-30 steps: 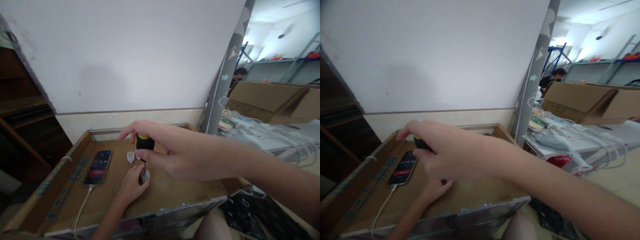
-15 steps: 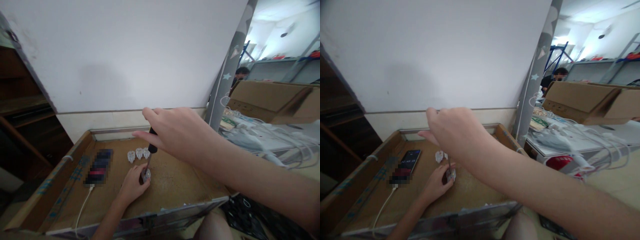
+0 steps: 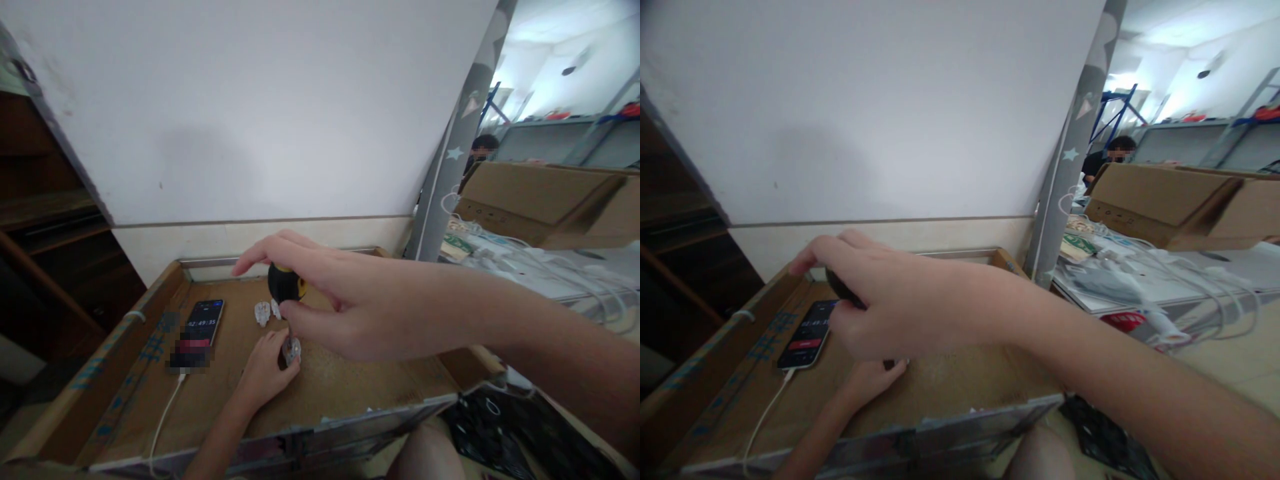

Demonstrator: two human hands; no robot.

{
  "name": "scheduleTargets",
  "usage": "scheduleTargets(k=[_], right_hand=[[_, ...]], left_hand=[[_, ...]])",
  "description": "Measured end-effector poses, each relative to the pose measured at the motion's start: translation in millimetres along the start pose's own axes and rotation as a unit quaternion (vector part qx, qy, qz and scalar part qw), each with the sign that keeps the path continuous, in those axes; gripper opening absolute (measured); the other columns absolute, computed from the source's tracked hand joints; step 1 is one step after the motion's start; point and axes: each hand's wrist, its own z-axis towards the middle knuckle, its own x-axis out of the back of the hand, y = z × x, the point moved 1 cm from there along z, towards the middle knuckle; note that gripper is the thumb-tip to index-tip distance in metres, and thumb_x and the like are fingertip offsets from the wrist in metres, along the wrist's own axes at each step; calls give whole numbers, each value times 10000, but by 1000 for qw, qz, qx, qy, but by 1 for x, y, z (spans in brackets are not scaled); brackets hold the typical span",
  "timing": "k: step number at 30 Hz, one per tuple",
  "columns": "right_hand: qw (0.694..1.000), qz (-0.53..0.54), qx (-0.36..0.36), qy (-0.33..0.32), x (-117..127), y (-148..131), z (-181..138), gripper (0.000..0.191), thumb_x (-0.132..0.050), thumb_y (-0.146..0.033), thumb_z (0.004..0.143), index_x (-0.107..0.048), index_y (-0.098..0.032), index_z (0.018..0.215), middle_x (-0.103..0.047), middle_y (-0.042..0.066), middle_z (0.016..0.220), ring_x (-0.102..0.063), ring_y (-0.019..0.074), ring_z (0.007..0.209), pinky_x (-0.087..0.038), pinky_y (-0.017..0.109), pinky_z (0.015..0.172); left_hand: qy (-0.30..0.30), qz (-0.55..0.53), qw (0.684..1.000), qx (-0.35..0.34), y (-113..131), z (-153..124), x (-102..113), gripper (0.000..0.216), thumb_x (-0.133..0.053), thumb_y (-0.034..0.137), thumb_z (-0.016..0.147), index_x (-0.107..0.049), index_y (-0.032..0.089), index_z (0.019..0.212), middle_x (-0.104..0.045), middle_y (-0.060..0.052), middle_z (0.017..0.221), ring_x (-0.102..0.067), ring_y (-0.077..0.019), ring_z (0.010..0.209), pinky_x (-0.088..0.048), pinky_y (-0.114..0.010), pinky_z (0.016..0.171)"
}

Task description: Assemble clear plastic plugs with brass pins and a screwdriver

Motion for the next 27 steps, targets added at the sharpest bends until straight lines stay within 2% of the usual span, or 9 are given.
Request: scheduleTargets(k=[2,6,11,16,18,20,22,25,27], right_hand=[[1000,-8,-23,15,0,1,0,284,-451,-204,892,-481,-192,1173,-607,40,1076,-568,121,841,-417,231,678],[980,-142,-98,96,-2,3,1,278,-447,-349,915,-548,-123,1040,-619,91,954,-576,181,824,-405,281,676],[999,0,-29,14,-1,2,-1,304,-442,-206,902,-456,-197,1205,-586,43,1132,-567,105,839,-416,218,700],[972,-166,-121,111,-5,9,2,300,-437,-368,916,-534,-122,1058,-625,99,938,-590,188,807,-401,284,658],[983,-136,-87,93,-4,9,1,289,-458,-328,901,-515,-129,1102,-616,98,1001,-585,181,854,-411,281,690],[997,-51,-32,57,-2,8,-1,295,-464,-221,878,-479,-154,1165,-586,77,1121,-565,145,933,-416,249,740],[999,-13,-14,42,-1,6,-2,306,-457,-177,872,-470,-165,1177,-578,61,1156,-556,126,955,-413,234,760],[989,-118,-63,67,-3,3,1,196,-454,-230,897,-547,-136,1041,-632,74,989,-582,158,829,-401,269,677],[970,-196,-117,77,-5,0,3,217,-438,-288,915,-572,-127,971,-638,81,862,-583,172,727,-373,281,594]], left_hand=[[-2,-4,1000,-5,-1,0,-1,382,-544,272,756,-556,191,1129,-646,-82,979,-596,-238,903,-482,-368,803],[-14,-4,1000,-4,-3,1,-2,394,-556,252,741,-559,184,1129,-642,-78,953,-596,-236,885,-480,-374,800],[-11,3,1000,2,-2,1,-1,376,-551,268,756,-563,187,1123,-644,-83,956,-598,-242,886,-480,-371,790],[-30,6,1000,0,0,2,1,414,-543,252,751,-542,187,1160,-639,-83,954,-596,-241,895,-476,-379,812],[-28,4,1000,0,1,2,2,419,-551,244,742,-547,186,1157,-641,-84,955,-596,-241,890,-477,-377,805],[-19,4,1000,1,1,2,1,388,-555,245,739,-565,189,1123,-644,-79,940,-599,-239,872,-481,-371,789],[-12,4,1000,1,0,2,0,353,-553,249,742,-575,191,1090,-646,-75,934,-600,-239,868,-481,-369,786],[-12,3,1000,-5,-1,2,0,345,-554,243,740,-568,188,1080,-642,-77,959,-596,-240,897,-478,-371,805],[-14,6,1000,-6,-1,2,0,346,-556,240,739,-563,186,1080,-640,-77,966,-595,-238,898,-476,-373,809]])
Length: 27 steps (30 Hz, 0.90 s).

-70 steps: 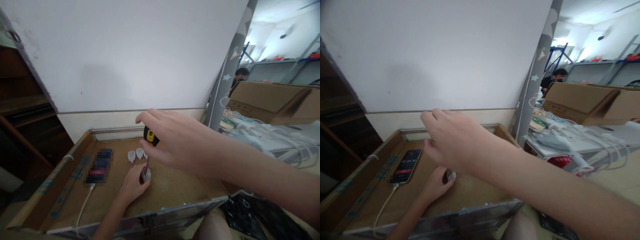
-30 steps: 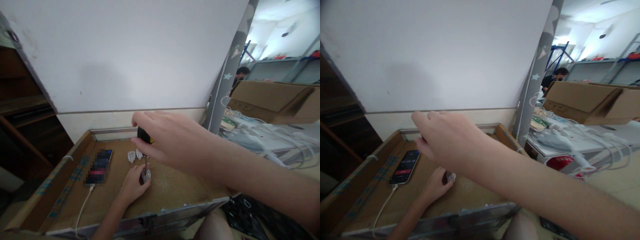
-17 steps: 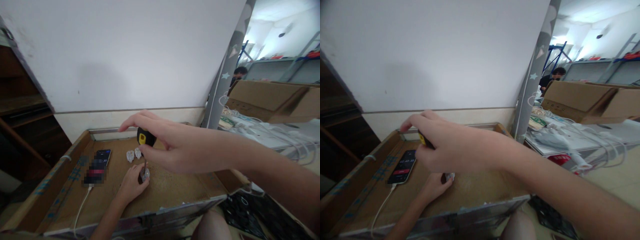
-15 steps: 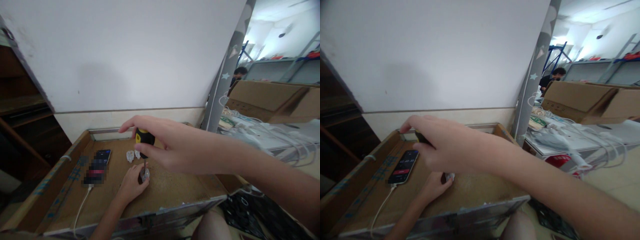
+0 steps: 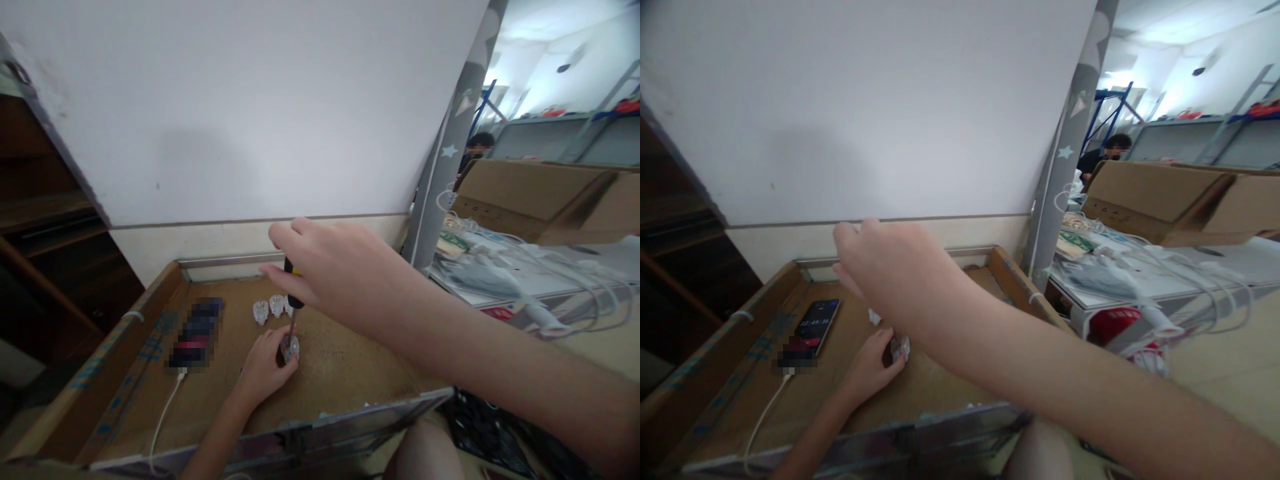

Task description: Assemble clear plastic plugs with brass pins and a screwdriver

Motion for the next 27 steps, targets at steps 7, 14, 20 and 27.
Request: scheduleTargets(k=[7,14,20,27], right_hand=[[960,243,109,-85,7,0,-4,338,-514,-103,821,-484,-171,1151,-596,39,1066,-554,100,810,-407,210,667],[980,180,9,79,-17,4,-8,161,-536,-300,861,-505,-177,961,-597,24,856,-512,133,699,-356,257,608],[879,473,21,59,-28,-1,-28,145,-505,-263,886,-473,-201,1012,-531,-1,882,-510,94,765,-443,207,665],[850,409,-76,324,-9,23,-46,125,-530,-222,870,-463,-232,974,-486,-11,821,-524,118,746,-428,236,598]], left_hand=[[10,20,1000,6,0,-2,-1,324,-533,295,774,-568,189,1078,-646,-81,962,-594,-246,913,-476,-365,805],[-7,-5,1000,-1,3,1,2,351,-546,257,751,-559,188,1095,-639,-73,973,-590,-237,906,-474,-370,808],[3,-12,1000,0,3,-1,3,371,-562,268,742,-577,210,1108,-655,-59,965,-600,-239,914,-478,-357,823],[-15,-28,999,12,1,0,3,458,-557,234,741,-538,197,1197,-640,-88,1083,-593,-238,981,-465,-389,877]])
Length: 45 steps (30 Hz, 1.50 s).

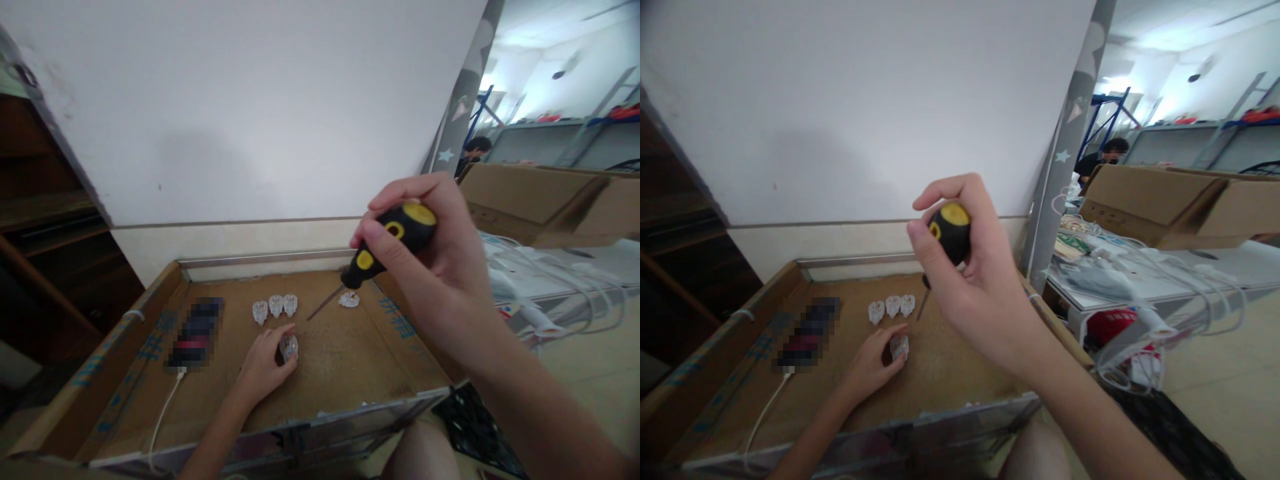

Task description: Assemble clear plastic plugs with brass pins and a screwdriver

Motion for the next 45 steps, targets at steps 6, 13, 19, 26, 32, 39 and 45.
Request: scheduleTargets(k=[6,13,19,26,32,39,45], right_hand=[[994,-103,-30,25,9,48,-15,105,-526,-208,849,-474,-226,939,-484,-21,809,-483,101,649,-407,249,579],[989,-50,-104,97,24,72,-19,123,-564,-253,809,-473,-239,889,-488,-25,739,-517,138,638,-425,302,591],[988,-39,-89,116,21,60,-23,119,-561,-230,807,-468,-238,880,-490,-22,730,-525,135,626,-435,293,567],[992,-49,-79,80,13,60,-23,77,-534,-208,817,-467,-228,849,-472,-38,706,-507,120,607,-413,267,542],[982,-92,-16,162,15,55,-26,83,-541,-160,786,-489,-222,805,-476,-31,706,-494,121,586,-402,278,545],[970,-70,-31,232,7,74,-33,117,-597,-233,787,-481,-224,771,-475,-54,584,-462,104,466,-378,249,450],[956,-1,-47,290,2,74,-26,230,-554,-324,845,-438,-227,672,-438,-77,438,-408,91,336,-319,222,338]], left_hand=[[-3,-1,1000,-1,-2,-1,-1,458,-552,244,755,-524,196,1210,-631,-88,1095,-586,-238,993,-459,-396,884],[-6,2,1000,0,-2,-1,-1,448,-552,239,756,-525,207,1202,-632,-82,1100,-587,-237,1009,-457,-385,892],[-13,1,1000,6,-1,0,0,456,-554,240,754,-526,202,1207,-629,-84,1124,-583,-237,1023,-454,-392,907],[-2,3,1000,3,1,0,0,446,-553,246,751,-542,213,1196,-637,-84,1111,-593,-241,1007,-468,-394,891],[-24,-25,999,8,-6,1,-4,446,-551,284,786,-516,212,1225,-618,-91,1169,-581,-239,1059,-455,-401,932],[-122,36,986,-106,17,30,-3,422,-528,289,839,-486,210,1252,-607,-81,1182,-534,-218,1131,-338,-412,1053],[-110,175,960,-190,28,84,-25,359,-492,284,875,-520,177,1216,-622,-106,1161,-535,-235,1120,-208,-484,1101]])
